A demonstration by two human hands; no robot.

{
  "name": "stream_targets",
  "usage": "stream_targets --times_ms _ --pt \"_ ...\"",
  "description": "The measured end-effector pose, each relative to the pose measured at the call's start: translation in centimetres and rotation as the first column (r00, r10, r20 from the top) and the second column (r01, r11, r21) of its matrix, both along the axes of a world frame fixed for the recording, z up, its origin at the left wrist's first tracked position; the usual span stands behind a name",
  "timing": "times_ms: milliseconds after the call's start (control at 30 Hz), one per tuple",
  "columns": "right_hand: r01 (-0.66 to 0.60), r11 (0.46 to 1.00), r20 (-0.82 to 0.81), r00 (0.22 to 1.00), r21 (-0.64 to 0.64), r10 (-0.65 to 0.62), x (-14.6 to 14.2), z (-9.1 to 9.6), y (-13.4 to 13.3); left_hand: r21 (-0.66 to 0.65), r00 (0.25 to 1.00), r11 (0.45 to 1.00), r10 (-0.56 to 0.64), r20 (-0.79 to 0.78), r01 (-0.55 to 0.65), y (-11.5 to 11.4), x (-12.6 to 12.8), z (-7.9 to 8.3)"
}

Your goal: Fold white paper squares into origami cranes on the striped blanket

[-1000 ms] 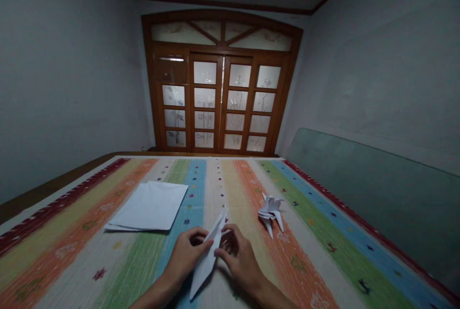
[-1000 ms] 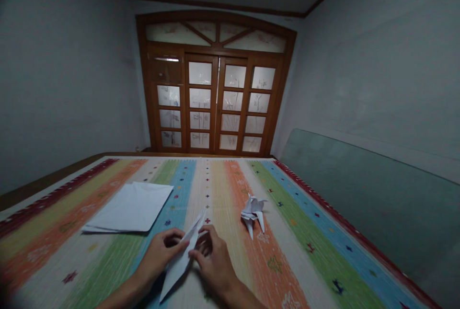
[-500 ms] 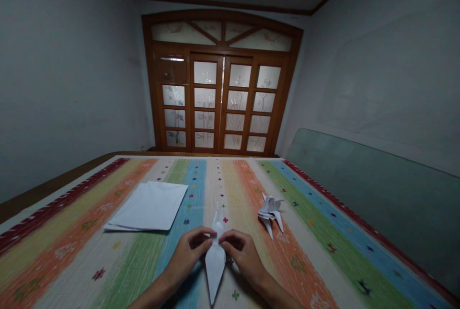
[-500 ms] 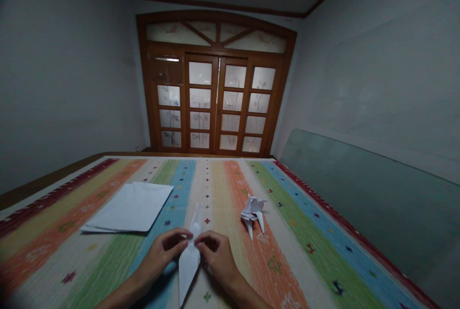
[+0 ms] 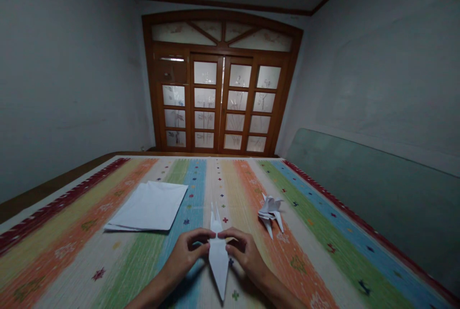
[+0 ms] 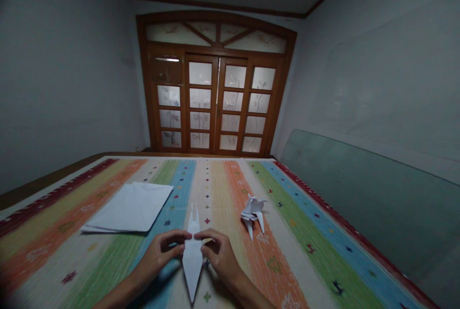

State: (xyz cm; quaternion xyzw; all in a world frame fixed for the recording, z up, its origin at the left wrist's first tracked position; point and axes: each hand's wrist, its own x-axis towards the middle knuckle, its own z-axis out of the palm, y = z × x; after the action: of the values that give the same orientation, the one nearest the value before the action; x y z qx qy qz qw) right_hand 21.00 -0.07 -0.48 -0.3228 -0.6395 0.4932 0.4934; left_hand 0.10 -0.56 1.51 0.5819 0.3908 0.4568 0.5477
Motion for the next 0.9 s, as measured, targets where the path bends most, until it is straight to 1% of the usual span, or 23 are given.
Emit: stream_targets --times_ms 200,433,600,733,900 --pt "-0.005 1.000 -0.012 1.000 0.004 0.005 0.2 -0.3 0.3 -0.020 1.000 1.000 -0.008 0.015 0.008 -0.1 0.0 0.0" --pt "-0.041 0.999 -0.039 0.998 0.015 0.041 0.1 0.6 -0.1 -0.029 1.000 0.999 0.024 0.017 -0.023 -0.1 0.1 -0.1" --pt "-0.053 0.998 -0.071 0.996 -0.045 0.049 0.1 1.1 -0.2 -0.008 0.999 0.999 0.047 0.011 -0.047 0.1 0.2 -0.6" --pt "-0.028 1.000 -0.049 0.998 -0.010 0.027 -0.1 0.9 -0.2 -0.001 0.998 0.998 0.059 0.001 -0.059 0.0 0.5 -0.7" --pt "0.069 0.997 0.035 0.997 0.019 -0.070 -0.6 0.2 -0.2 0.018 0.993 0.994 0.110 -0.043 -0.110 -0.2 1.0 -0.2"
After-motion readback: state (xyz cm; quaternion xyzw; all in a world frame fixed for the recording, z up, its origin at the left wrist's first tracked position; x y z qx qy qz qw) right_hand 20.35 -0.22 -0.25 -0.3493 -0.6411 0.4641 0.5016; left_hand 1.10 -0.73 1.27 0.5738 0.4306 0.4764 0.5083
